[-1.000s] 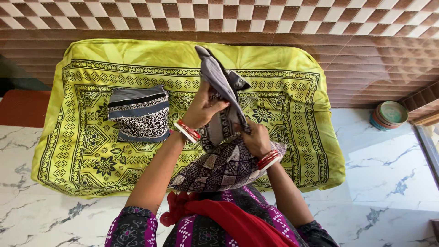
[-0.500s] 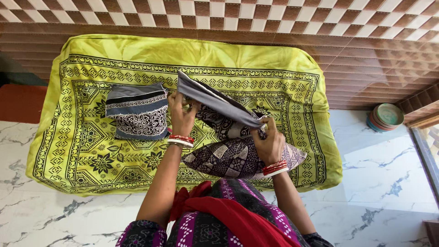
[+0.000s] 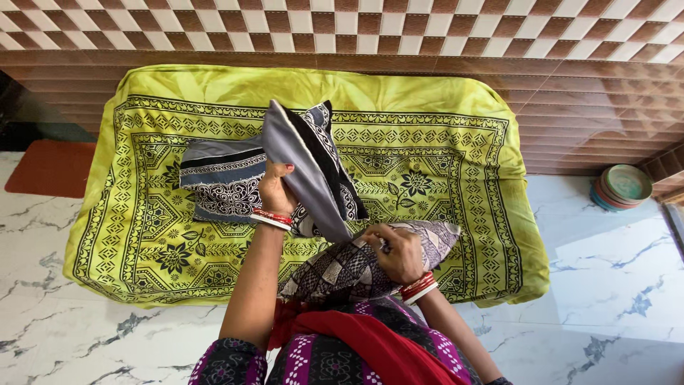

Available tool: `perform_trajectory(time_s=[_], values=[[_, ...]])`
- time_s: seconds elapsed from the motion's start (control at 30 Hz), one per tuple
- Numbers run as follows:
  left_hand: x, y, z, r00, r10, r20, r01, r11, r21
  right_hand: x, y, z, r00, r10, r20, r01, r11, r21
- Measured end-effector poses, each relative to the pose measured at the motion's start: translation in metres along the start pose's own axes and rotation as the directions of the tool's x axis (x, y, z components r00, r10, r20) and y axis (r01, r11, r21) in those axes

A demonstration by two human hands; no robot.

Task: The person puts a patterned pillowcase onto a pillow and then folds it along with several other pillowcases on a bed.

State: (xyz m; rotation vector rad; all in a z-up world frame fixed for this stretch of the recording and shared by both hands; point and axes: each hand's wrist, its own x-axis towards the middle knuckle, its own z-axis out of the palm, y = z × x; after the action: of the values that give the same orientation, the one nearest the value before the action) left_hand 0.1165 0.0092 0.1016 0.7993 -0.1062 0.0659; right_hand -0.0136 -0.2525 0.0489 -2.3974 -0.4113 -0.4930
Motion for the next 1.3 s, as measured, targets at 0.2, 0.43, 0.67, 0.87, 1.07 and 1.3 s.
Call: perform_trajectory(time_s=[0.2,0.43,0.67,0.87,1.07,1.3], values=[[0.005,0.042,0.035,0.932,-0.022,0.362,-0.362,-0.04,0.931,0.009,0.027,-0.042,0.947,0.299,-0.119,-0.271,0.939,0.211],[0.024,0.024,0.016,0.92,-0.186,0.345,-0.375,-0.165,0.912,0.017,0.027,-0.089,0.942,0.205,-0.267,-0.108,0.935,0.337],[0.045,0.022,-0.001,0.907,-0.179,0.38,-0.41,-0.181,0.894,0.012,0.068,-0.13,0.842,0.457,-0.288,-0.076,0.627,0.775],[0.061,0.023,0.03,0.943,-0.027,0.331,-0.316,-0.378,0.87,0.011,0.099,-0.127,0.83,0.516,-0.212,0.014,0.36,0.933],[0.062,0.036,0.066,0.94,-0.065,0.334,-0.332,-0.386,0.861,0.011,0.134,-0.148,0.88,0.451,-0.151,0.202,-0.066,0.977],[0.053,0.03,0.087,0.909,-0.009,0.418,-0.416,-0.102,0.904,0.031,0.098,-0.128,0.846,0.519,0.121,-0.098,-0.072,0.993]])
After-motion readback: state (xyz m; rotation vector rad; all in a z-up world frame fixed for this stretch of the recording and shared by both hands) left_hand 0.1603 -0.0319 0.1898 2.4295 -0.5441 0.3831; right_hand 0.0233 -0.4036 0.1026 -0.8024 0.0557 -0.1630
